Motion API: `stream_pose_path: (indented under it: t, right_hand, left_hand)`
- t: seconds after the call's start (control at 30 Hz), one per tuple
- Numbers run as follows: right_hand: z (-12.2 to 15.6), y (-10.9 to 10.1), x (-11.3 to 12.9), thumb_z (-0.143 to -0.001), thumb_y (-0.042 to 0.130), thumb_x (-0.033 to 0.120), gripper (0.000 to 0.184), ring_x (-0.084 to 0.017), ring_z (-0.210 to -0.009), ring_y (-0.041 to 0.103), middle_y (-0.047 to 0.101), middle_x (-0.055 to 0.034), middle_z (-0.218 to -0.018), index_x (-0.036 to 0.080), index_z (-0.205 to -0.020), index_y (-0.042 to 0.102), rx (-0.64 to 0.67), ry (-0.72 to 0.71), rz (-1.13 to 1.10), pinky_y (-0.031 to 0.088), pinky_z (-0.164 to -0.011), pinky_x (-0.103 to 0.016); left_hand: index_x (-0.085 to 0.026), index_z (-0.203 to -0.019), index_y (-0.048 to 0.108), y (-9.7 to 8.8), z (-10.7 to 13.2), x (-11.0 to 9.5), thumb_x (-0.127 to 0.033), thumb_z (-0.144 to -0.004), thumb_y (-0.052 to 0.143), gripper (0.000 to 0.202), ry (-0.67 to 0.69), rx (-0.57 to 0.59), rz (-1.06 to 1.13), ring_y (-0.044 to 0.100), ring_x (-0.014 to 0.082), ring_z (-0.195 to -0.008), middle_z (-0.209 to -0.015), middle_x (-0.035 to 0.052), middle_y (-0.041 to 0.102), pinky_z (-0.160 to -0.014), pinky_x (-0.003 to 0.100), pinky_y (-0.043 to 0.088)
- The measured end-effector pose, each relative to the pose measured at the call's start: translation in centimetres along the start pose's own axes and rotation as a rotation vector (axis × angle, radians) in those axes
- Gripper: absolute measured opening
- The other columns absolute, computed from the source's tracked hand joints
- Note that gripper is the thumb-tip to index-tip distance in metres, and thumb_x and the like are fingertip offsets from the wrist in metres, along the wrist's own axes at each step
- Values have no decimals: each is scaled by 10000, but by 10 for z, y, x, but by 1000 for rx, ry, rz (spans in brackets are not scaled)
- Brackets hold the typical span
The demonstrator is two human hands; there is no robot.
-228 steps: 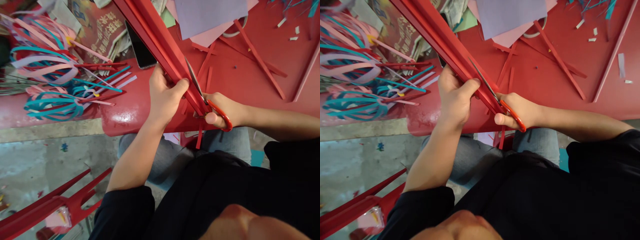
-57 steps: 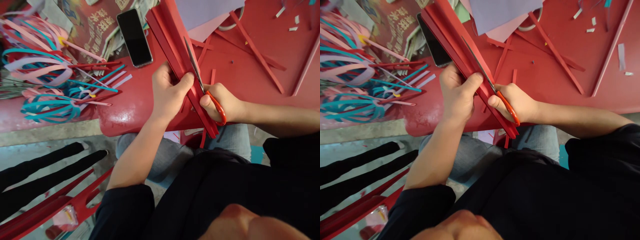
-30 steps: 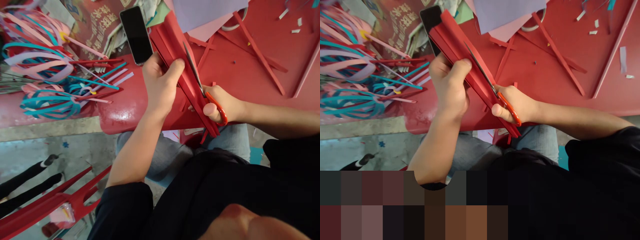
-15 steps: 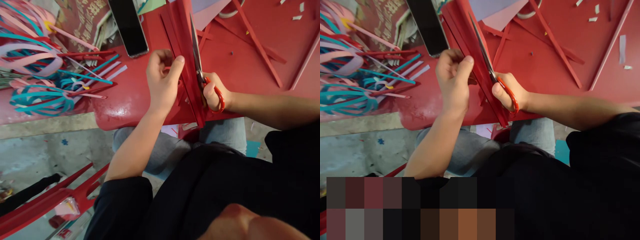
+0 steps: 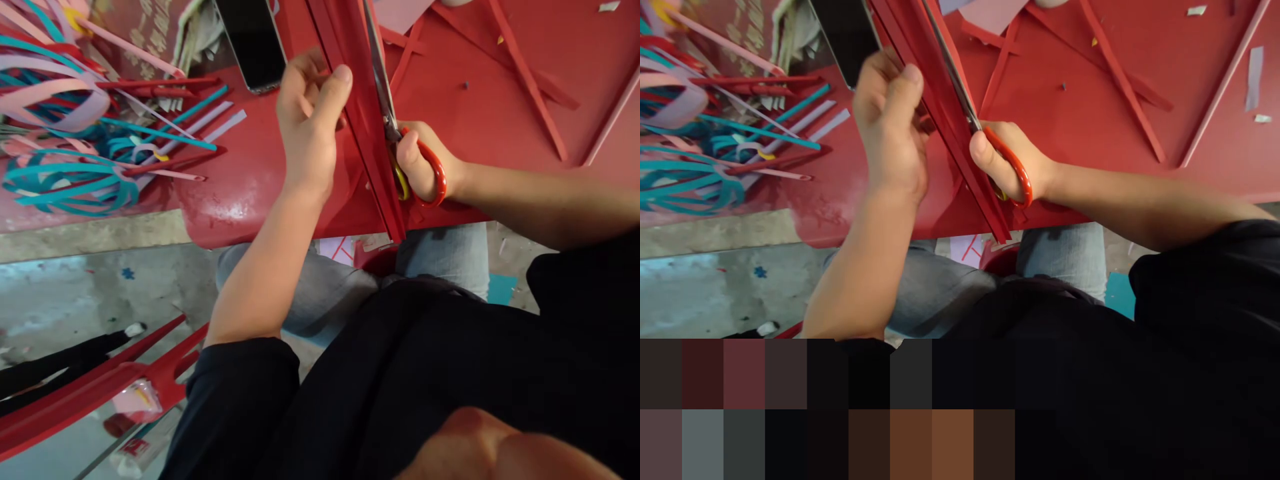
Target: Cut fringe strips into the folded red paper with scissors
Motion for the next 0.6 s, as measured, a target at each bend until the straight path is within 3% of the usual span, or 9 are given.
stream_pose_path:
  t: [0.03,0.1,0.2,0.3,0.43,0.6]
  right_hand:
    - [0,0,3,-873,313,1065,791,-195,-641,427,437,-13,-671,289,-720,352,1,-42,14,353,-576,-389]
    - [0,-1,9,-967,298,981,746,-192,-627,417,446,-17,-648,285,-712,384,-1,-130,50,317,-576,-392]
    - [-1,-3,9,-940,298,1008,765,-184,-621,391,423,-10,-621,285,-710,395,-17,-131,98,323,-583,-396]
    - [1,-2,8,-874,342,1060,797,-183,-632,481,510,-22,-635,279,-747,434,-12,-86,69,443,-610,-390]
    - [5,5,12,-948,420,976,777,-235,-741,742,773,-112,-808,227,-928,627,40,-99,-47,605,-686,-378]
    - [5,3,20,-987,334,957,788,-240,-747,722,751,-109,-808,228,-849,597,15,-163,56,580,-644,-375]
  left_hand:
    - [-337,-1025,768,6,-5,-7,-810,-811,865,528,-11,53,-28,493,217,-767,-978,57,604,-621,358,383]
    - [-304,-896,743,7,-13,-26,-763,-845,874,480,35,36,-49,460,206,-746,-873,47,569,-648,346,371]
    - [-283,-773,692,10,-17,-40,-534,-921,907,362,75,13,-61,481,218,-780,-821,39,570,-777,361,452]
    - [-283,-800,756,15,-14,-38,-336,-959,848,191,65,-1,-3,530,236,-794,-841,48,643,-808,389,474]
    - [-307,-856,838,21,-9,-36,-251,-958,792,126,44,-18,57,522,242,-755,-827,47,658,-750,406,438]
    - [-346,-820,837,23,-9,-39,-197,-925,759,198,52,-39,46,499,238,-724,-795,30,639,-739,414,424]
Point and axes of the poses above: each hand's wrist, its own z-axis away from the middle knuckle, its own y-axis out of the palm, x = y × z, the point moved 9 cm from there along -z, towards the middle knuckle
